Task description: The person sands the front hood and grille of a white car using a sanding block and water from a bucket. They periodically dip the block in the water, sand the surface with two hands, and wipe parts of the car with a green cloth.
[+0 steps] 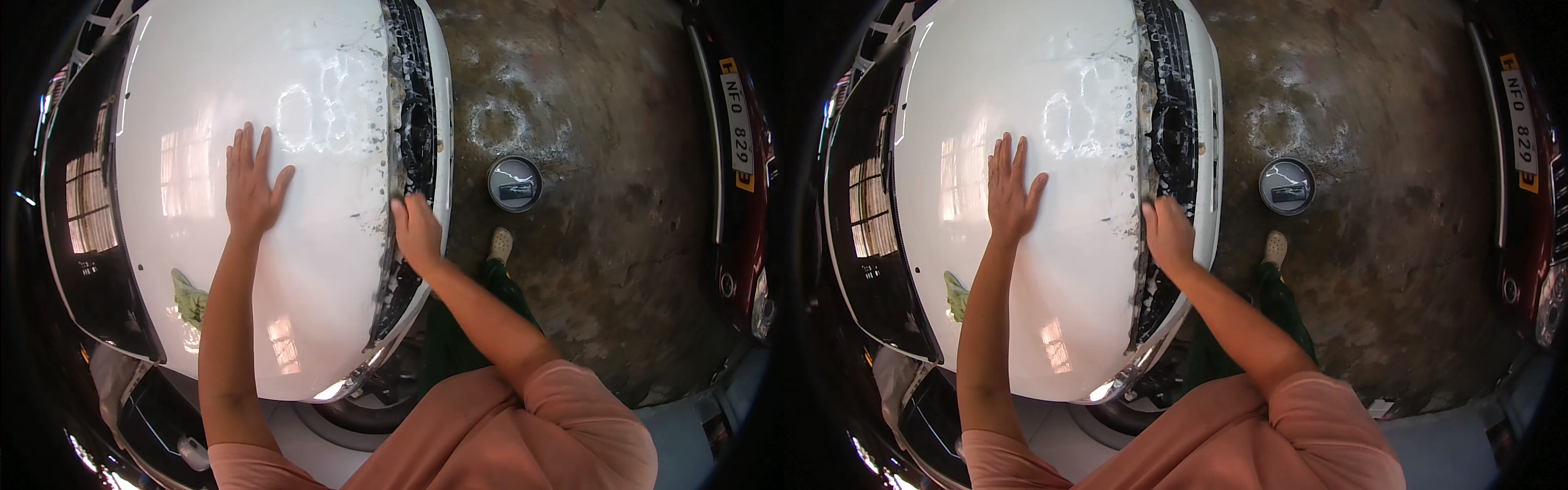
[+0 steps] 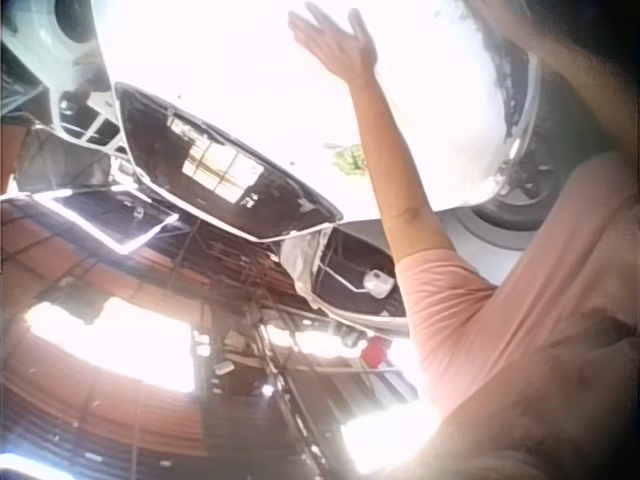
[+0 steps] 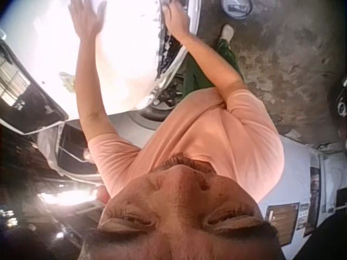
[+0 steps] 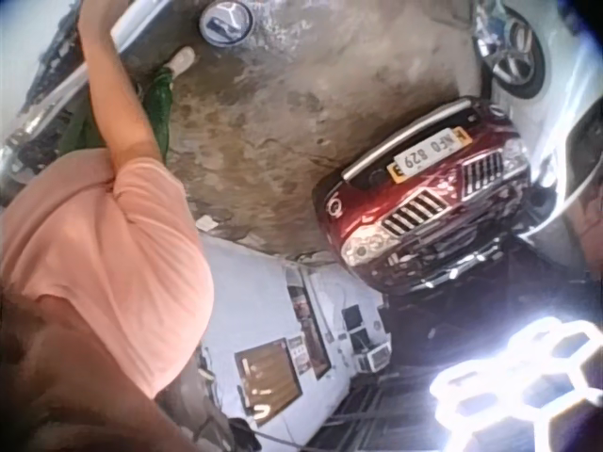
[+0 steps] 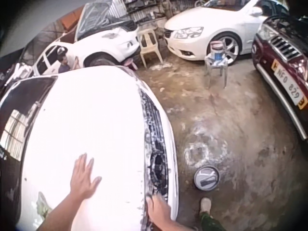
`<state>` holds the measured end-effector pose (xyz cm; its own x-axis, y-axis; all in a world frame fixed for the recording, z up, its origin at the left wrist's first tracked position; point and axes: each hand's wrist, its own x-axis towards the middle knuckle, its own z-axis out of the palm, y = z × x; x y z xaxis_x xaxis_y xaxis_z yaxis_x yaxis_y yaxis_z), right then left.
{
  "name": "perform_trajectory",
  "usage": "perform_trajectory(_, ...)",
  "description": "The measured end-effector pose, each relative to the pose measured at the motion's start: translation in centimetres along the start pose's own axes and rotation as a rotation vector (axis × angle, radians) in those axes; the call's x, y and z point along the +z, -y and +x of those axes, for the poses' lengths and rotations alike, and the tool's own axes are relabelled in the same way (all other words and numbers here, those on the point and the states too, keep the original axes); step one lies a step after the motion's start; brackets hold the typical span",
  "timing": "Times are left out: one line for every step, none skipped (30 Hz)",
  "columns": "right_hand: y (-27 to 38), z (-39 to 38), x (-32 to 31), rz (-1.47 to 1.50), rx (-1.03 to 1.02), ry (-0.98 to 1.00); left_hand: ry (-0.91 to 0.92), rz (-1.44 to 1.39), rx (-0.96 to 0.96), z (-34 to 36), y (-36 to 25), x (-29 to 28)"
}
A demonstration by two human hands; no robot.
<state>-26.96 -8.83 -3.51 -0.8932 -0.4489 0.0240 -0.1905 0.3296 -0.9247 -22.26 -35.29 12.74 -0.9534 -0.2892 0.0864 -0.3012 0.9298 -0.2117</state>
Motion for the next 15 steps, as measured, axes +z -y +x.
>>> perform_trajectory(0.1, 3.5, -0.1, -0.028, -0.027, -0.05, -0.008, -0.005, 0.008, 0.6, -0.2, 0.1)
perform_trajectory(0.5, 6.3, -0.3, -0.051, -0.05, -0.089, -0.02, 0.001, 0.014, 0.9, -0.2, 0.0)
perform_trajectory(1.0, 8.1, -0.6, -0.046, -0.007, -0.064, -0.021, 0.004, 0.016, 0.8, -0.2, 0.2)
perform_trajectory(1.2, 9.2, -0.8, -0.04, 0.031, -0.046, -0.031, 0.009, 0.02, 0.9, -0.1, 0.3)
perform_trajectory(1.0, 8.3, -0.6, -0.021, 0.019, -0.074, -0.02, -0.001, 0.012, 0.7, -0.2, 0.3)
perform_trajectory(0.8, 5.7, -0.3, -0.009, 0.01, -0.068, -0.009, -0.011, 0.006, 0.4, -0.3, 0.3)
perform_trajectory(0.3, 2.3, 0.1, 0.004, -0.007, -0.068, -0.007, -0.02, 0.0, 0.5, -0.4, 0.1)
perform_trajectory(0.1, 0.0, 0.3, 0.016, -0.019, -0.065, -0.016, -0.02, -0.001, 0.5, -0.4, 0.0)
perform_trajectory(0.1, -1.0, 0.4, 0.03, 0.022, -0.045, -0.017, -0.02, 0.0, 0.2, -0.3, 0.1)
perform_trajectory(0.2, -1.7, 0.2, 0.043, 0.065, -0.031, -0.021, -0.021, 0.006, 0.1, -0.3, 0.1)
perform_trajectory(0.2, -2.1, 0.2, 0.057, 0.107, -0.017, -0.023, -0.014, 0.008, 0.0, -0.2, 0.2)
perform_trajectory(-0.2, -1.6, 0.5, 0.061, 0.144, -0.022, -0.024, -0.008, 0.011, 0.0, -0.1, 0.3)
perform_trajectory(-0.4, 0.5, 0.3, 0.063, 0.18, -0.033, -0.031, -0.005, 0.017, 0.3, -0.2, 0.4)
perform_trajectory(-0.3, 1.8, 0.2, 0.069, 0.21, -0.038, -0.028, 0.003, 0.021, 0.2, -0.2, 0.5)
perform_trajectory(0.2, 2.0, -0.1, 0.072, 0.259, -0.026, -0.025, 0.01, 0.025, 0.0, -0.1, 0.5)
